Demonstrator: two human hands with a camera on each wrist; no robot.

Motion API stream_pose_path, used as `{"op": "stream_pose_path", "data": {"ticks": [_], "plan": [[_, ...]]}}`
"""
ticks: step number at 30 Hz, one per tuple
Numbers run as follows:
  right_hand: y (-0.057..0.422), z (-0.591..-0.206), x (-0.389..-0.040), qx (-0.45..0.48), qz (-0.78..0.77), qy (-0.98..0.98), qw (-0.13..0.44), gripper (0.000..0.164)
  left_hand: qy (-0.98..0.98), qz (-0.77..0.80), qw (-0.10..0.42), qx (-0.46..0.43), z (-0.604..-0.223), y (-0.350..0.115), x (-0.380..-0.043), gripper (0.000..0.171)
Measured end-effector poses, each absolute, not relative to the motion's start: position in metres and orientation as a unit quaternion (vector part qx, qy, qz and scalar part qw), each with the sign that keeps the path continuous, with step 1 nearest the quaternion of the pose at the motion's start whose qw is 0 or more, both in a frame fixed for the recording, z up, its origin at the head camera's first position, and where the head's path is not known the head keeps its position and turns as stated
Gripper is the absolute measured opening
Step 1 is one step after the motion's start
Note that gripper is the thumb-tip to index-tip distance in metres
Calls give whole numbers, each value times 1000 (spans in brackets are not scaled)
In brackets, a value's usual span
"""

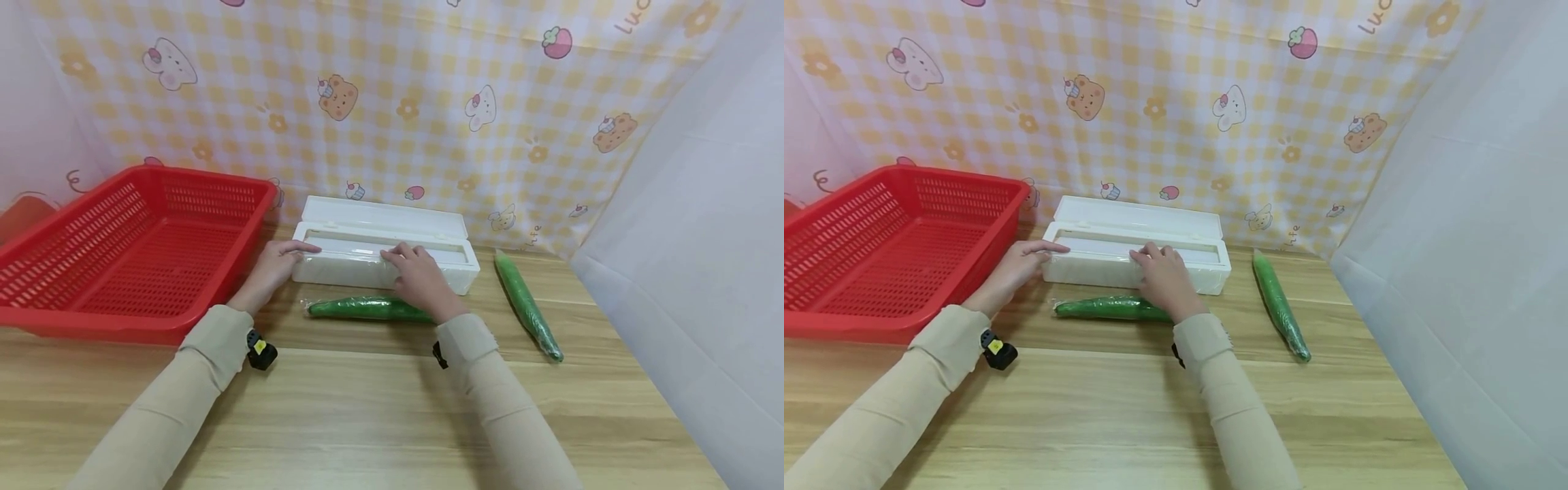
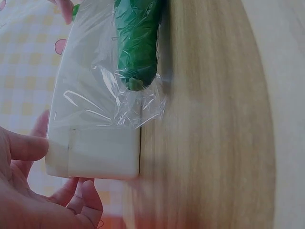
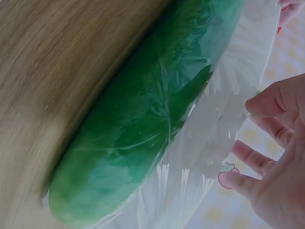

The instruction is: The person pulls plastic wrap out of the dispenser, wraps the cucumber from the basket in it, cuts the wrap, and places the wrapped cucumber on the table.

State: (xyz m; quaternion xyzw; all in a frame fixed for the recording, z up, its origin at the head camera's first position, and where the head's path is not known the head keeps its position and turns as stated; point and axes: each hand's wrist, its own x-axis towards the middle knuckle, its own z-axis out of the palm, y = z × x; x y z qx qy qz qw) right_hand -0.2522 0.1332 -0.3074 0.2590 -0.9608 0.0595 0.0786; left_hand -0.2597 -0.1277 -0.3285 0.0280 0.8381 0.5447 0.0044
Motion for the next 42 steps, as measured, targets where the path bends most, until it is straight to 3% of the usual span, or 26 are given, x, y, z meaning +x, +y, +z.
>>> {"op": "stream_pose_path", "data": {"ticks": [28, 42], "plan": [[213, -314, -246, 220, 89, -966, 98, 58, 856, 515, -8, 38, -331, -126, -262, 38], [221, -316, -245, 226, 115, -962, 103, 59, 873, 478, -82, 42, -341, -122, -264, 34]]}}
